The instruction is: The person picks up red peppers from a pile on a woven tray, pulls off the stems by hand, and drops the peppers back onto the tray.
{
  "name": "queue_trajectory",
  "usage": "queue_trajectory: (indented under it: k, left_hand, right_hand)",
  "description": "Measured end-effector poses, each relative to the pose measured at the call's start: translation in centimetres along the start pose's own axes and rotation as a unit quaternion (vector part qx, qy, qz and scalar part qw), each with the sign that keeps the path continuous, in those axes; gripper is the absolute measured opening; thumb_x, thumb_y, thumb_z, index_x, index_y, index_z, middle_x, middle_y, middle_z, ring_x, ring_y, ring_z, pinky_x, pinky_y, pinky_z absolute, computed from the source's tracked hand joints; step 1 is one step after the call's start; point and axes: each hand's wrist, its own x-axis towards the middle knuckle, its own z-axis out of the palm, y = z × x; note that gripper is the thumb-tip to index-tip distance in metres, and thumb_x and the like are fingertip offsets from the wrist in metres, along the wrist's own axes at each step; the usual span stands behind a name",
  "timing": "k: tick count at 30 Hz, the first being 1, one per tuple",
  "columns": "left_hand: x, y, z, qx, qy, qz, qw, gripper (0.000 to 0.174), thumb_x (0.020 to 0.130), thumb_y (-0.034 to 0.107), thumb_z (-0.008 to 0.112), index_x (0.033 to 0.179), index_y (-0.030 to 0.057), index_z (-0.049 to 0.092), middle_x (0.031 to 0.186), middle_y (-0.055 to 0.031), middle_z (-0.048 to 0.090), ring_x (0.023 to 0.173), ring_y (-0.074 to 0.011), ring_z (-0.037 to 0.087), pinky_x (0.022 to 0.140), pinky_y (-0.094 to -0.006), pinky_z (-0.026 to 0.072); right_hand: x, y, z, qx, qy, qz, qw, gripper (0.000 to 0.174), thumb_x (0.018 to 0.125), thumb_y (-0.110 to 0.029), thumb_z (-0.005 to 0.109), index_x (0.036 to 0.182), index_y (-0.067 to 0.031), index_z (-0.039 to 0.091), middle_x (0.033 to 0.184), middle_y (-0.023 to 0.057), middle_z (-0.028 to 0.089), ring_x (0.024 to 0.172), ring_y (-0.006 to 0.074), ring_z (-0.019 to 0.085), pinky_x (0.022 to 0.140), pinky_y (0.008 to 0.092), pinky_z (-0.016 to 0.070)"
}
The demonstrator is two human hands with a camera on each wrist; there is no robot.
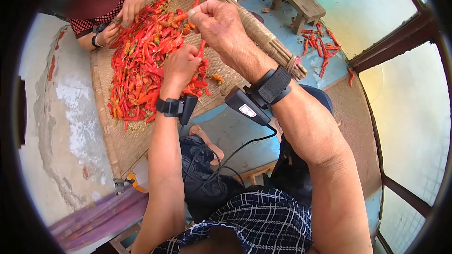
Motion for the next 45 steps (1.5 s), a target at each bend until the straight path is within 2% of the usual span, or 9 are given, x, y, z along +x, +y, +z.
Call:
queue_trajectory:
  k: [8,13,18,20,22,27,33,37,45]
  left_hand:
    - [-0.8,0.2,-2.9,-0.534,0.078,0.039,0.841,0.018,0.079,0.001,0.066,0.094,0.0018,0.057,0.084,-0.0019,0.06,0.075,-0.0062,0.056,0.064,-0.0206,0.0469]
    - [-2.1,-1.0,-4.6,-0.403,-0.007,0.014,0.915,0.012,0.083,0.003,0.063,0.093,0.0024,0.059,0.081,0.0014,0.059,0.07,-0.0039,0.053,0.064,-0.0182,0.0436]
    - [1.4,-9.7,-5.6,-0.188,0.338,-0.048,0.921,0.034,0.082,0.015,0.066,0.11,-0.0012,0.057,0.098,-0.0106,0.063,0.09,-0.0166,0.058,0.082,-0.028,0.0455]
    - [1.6,-10.5,-5.6,0.043,0.334,-0.044,0.94,0.04,0.081,0.022,0.066,0.114,0.0009,0.057,0.103,-0.0152,0.063,0.096,-0.023,0.06,0.086,-0.0329,0.0452]
    - [1.6,-7.2,-4.7,-0.234,0.162,-0.109,0.952,0.041,0.081,0.024,0.064,0.116,0.004,0.057,0.106,-0.0189,0.062,0.101,-0.0284,0.058,0.089,-0.0363,0.0437]
    - [2.5,-6.0,0.6,0.139,0.185,0.06,0.971,0.025,0.082,0.017,0.061,0.105,0.0078,0.063,0.098,-0.0172,0.064,0.083,-0.0342,0.061,0.079,-0.0417,0.048]
    - [-1.3,-3.2,-1.9,-0.1,0.012,0.143,0.985,0.022,0.077,-0.002,0.055,0.098,0.0017,0.059,0.084,-0.0137,0.063,0.07,-0.0257,0.059,0.066,-0.0324,0.0476]
    - [-4.2,-2.3,-3.9,-0.252,0.014,0.044,0.967,0.037,0.078,-0.005,0.055,0.113,0.0049,0.056,0.09,-0.0128,0.065,0.074,-0.0205,0.062,0.071,-0.0309,0.05]
    - [-4.8,-4.2,-4.9,-0.448,0.073,0.0,0.891,0.029,0.081,-0.006,0.056,0.109,0.0025,0.056,0.09,-0.005,0.063,0.076,-0.0081,0.059,0.068,-0.0213,0.049]
  right_hand:
    - [-0.9,1.1,1.0,-0.02,0.0,0.184,0.983,0.029,0.083,-0.026,0.067,0.078,0.0002,0.058,0.064,0.0039,0.054,0.049,0.0105,0.048,0.036,0.0251,0.0359]
    - [-0.3,1.4,1.3,0.007,0.018,0.182,0.983,0.026,0.083,-0.025,0.068,0.08,-0.0008,0.059,0.065,0.0035,0.054,0.047,0.0101,0.045,0.036,0.0248,0.0359]
    - [0.7,0.8,0.5,0.101,0.067,0.105,0.987,0.012,0.083,-0.015,0.06,0.078,-0.0045,0.058,0.063,0.0009,0.051,0.05,0.009,0.044,0.043,0.024,0.038]
    - [0.4,0.6,0.7,0.101,0.066,0.105,0.987,0.01,0.082,-0.013,0.058,0.078,-0.0043,0.057,0.064,0.0008,0.051,0.05,0.0084,0.044,0.044,0.0235,0.0379]
    - [0.2,0.6,1.2,0.101,0.059,0.108,0.987,0.01,0.082,-0.013,0.058,0.079,-0.0031,0.057,0.063,0.0012,0.051,0.051,0.0079,0.044,0.044,0.0235,0.0375]
    - [0.0,0.5,1.8,0.067,0.006,0.092,0.993,0.013,0.086,-0.021,0.062,0.079,-0.0101,0.057,0.064,-0.0037,0.05,0.051,0.0049,0.043,0.046,0.0205,0.0361]
    - [0.1,0.8,1.8,0.022,-0.025,0.073,0.997,0.015,0.085,-0.019,0.062,0.082,-0.0042,0.06,0.064,0.0012,0.055,0.051,0.0075,0.047,0.046,0.023,0.0393]
    - [0.5,2.3,1.7,-0.248,-0.077,-0.116,0.959,0.018,0.082,-0.018,0.064,0.086,-0.0004,0.064,0.066,0.0127,0.062,0.058,0.0187,0.059,0.055,0.0328,0.0487]
    - [-1.1,3.6,3.6,-0.333,-0.246,-0.094,0.905,0.034,0.079,-0.035,0.069,0.092,-0.0027,0.067,0.068,0.0158,0.064,0.066,0.0278,0.064,0.063,0.0365,0.0503]
